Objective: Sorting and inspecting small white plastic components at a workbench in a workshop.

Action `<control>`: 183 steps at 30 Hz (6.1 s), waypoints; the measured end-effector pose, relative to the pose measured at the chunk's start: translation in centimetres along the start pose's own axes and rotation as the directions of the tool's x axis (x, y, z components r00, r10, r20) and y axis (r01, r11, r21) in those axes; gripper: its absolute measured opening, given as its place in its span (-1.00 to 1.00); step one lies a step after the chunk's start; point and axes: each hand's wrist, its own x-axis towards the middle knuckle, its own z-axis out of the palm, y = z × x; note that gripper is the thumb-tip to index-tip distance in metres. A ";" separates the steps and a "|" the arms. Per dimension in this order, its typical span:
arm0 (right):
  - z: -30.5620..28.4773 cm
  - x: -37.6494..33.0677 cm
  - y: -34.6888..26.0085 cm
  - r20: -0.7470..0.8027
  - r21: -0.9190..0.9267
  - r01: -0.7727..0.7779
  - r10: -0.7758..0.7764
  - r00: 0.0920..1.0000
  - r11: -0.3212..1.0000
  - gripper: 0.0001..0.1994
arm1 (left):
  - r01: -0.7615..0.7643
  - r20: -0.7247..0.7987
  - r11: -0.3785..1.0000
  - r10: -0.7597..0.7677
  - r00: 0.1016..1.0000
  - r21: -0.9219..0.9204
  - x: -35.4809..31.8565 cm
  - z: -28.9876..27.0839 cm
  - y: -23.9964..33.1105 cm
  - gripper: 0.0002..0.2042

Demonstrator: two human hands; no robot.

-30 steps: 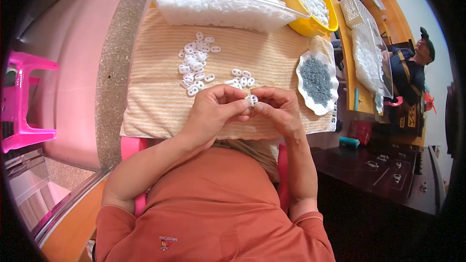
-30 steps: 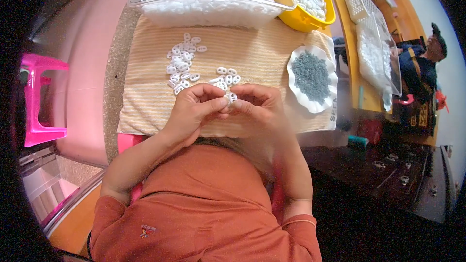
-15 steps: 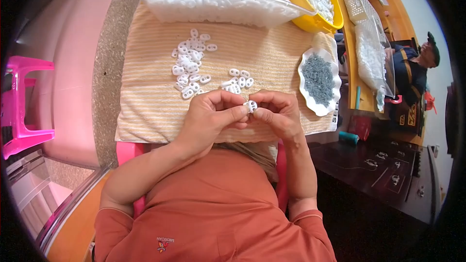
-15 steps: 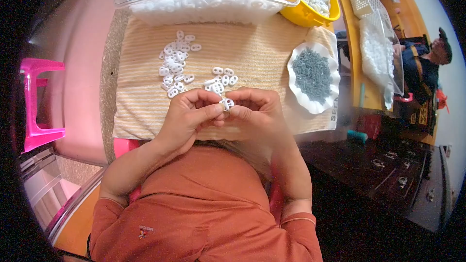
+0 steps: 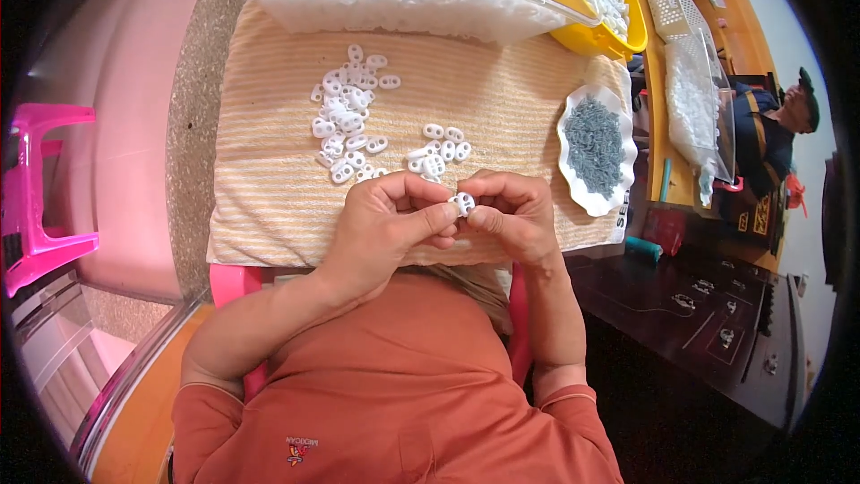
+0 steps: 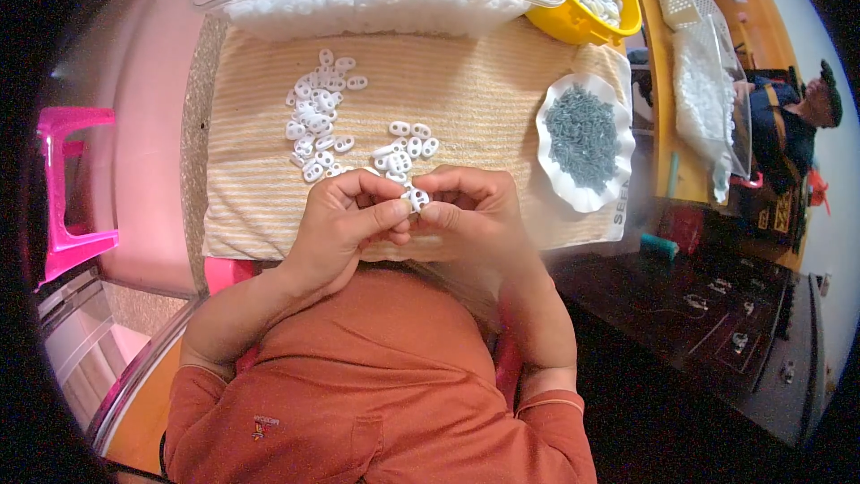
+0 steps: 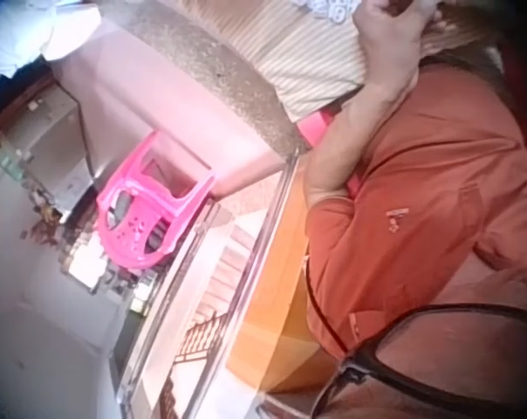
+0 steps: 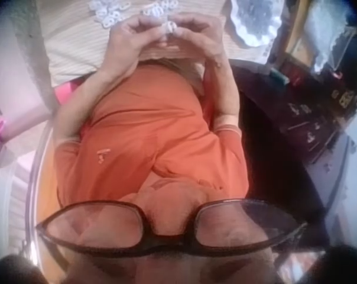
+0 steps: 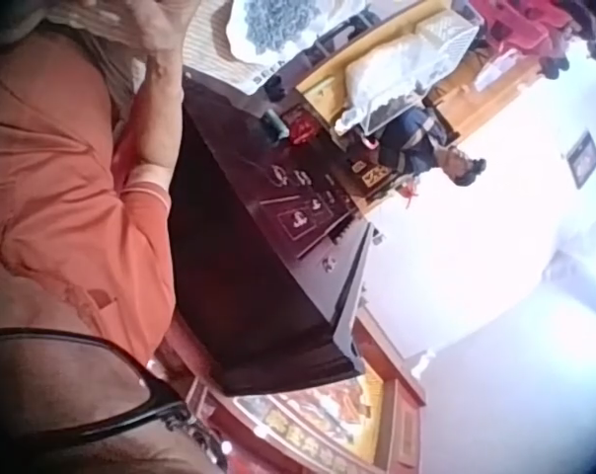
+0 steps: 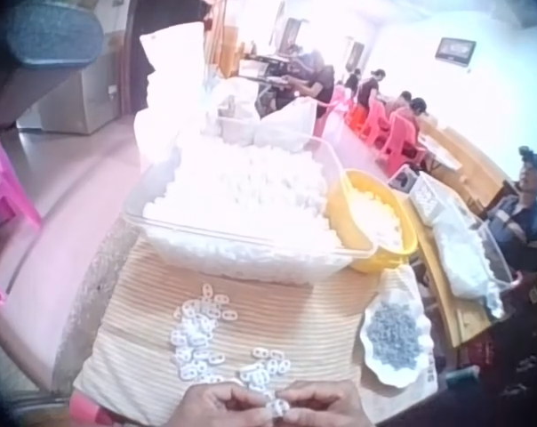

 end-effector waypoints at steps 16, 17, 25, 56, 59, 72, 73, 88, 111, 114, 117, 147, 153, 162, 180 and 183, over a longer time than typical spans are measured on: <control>1.0 -0.1 -0.5 -0.012 -0.007 0.045 -0.045 0.999 0.999 -0.74 | -0.023 0.019 0.999 0.024 1.000 -0.047 -0.1 0.0 -0.5 -0.88; 1.1 -0.1 -0.6 -0.021 0.004 0.033 -0.033 0.999 0.999 -0.74 | -0.024 0.021 0.999 0.025 0.999 -0.046 -0.1 0.1 -0.4 -0.88; 0.8 0.3 -0.2 -0.003 -0.045 0.132 -0.132 0.991 0.990 -0.72 | 0.127 0.055 0.983 -0.120 0.991 -0.131 -0.1 0.0 0.2 -0.87; 1.9 -0.7 -0.5 0.116 -0.148 0.370 -0.356 0.927 0.917 -0.70 | -0.005 0.243 0.993 0.035 0.969 -0.121 -0.5 0.3 0.3 -0.90; 1.7 -0.7 -0.3 0.128 -0.137 0.389 -0.373 0.919 0.911 -0.68 | -0.008 0.217 0.994 0.032 0.976 -0.112 -0.6 0.6 0.5 -0.87; 2.8 -2.0 -1.8 0.202 -0.542 0.477 -0.444 0.873 0.692 -0.71 | 0.094 0.304 0.988 -0.054 0.951 -0.120 -1.1 0.3 1.0 -0.85; 3.0 -2.1 -1.8 0.179 -0.564 0.479 -0.466 0.866 0.673 -0.71 | 0.108 0.308 0.986 -0.065 0.949 -0.125 -1.1 0.4 1.0 -0.86; 3.7 -3.0 -3.6 -0.030 -0.767 0.493 -0.791 0.612 0.411 -0.81 | 0.022 0.183 1.000 -0.019 0.983 -0.016 -0.9 0.6 0.1 -0.91; -4.4 5.7 -14.7 -0.056 -0.998 0.002 -0.898 0.436 0.063 -0.79 | -0.105 0.139 0.983 0.084 0.987 0.150 -1.3 0.8 -0.6 -0.90; -3.2 4.7 -10.9 -0.008 -0.982 0.154 -0.838 0.546 0.110 -0.82 | -0.089 0.116 0.987 0.074 0.991 0.133 -1.8 1.1 -0.4 -0.89; -1.8 3.9 -7.8 0.039 -0.935 0.291 -0.758 0.651 0.202 -0.83 | -0.116 0.141 0.980 0.094 0.986 0.163 -1.4 0.8 -0.6 -0.89; 4.9 1.0 -2.3 0.408 -0.910 0.361 -0.291 0.866 -0.202 -0.79 | -0.435 -0.060 0.900 0.436 0.898 0.030 -0.2 -1.5 4.4 -0.92; 2.9 1.3 -2.5 0.330 -0.935 0.278 -0.253 0.910 -0.220 -0.79 | -0.428 -0.092 0.904 0.427 0.900 0.006 0.0 -1.4 4.5 -0.89; 3.9 1.9 -2.5 0.368 -0.929 0.320 -0.364 0.856 -0.187 -0.83 | -0.463 -0.137 0.886 0.456 0.879 -0.021 0.0 -2.0 5.4 -0.88; 4.3 3.9 -2.9 0.163 -0.972 0.116 -0.230 0.960 -0.203 -0.87 | -0.461 -0.149 0.887 0.453 0.879 -0.021 0.3 -3.0 5.8 -0.92; 4.5 4.3 -2.9 0.135 -0.970 0.087 -0.209 0.969 -0.225 -0.87 | -0.455 -0.149 0.890 0.447 0.882 -0.022 0.4 -2.9 5.7 -0.92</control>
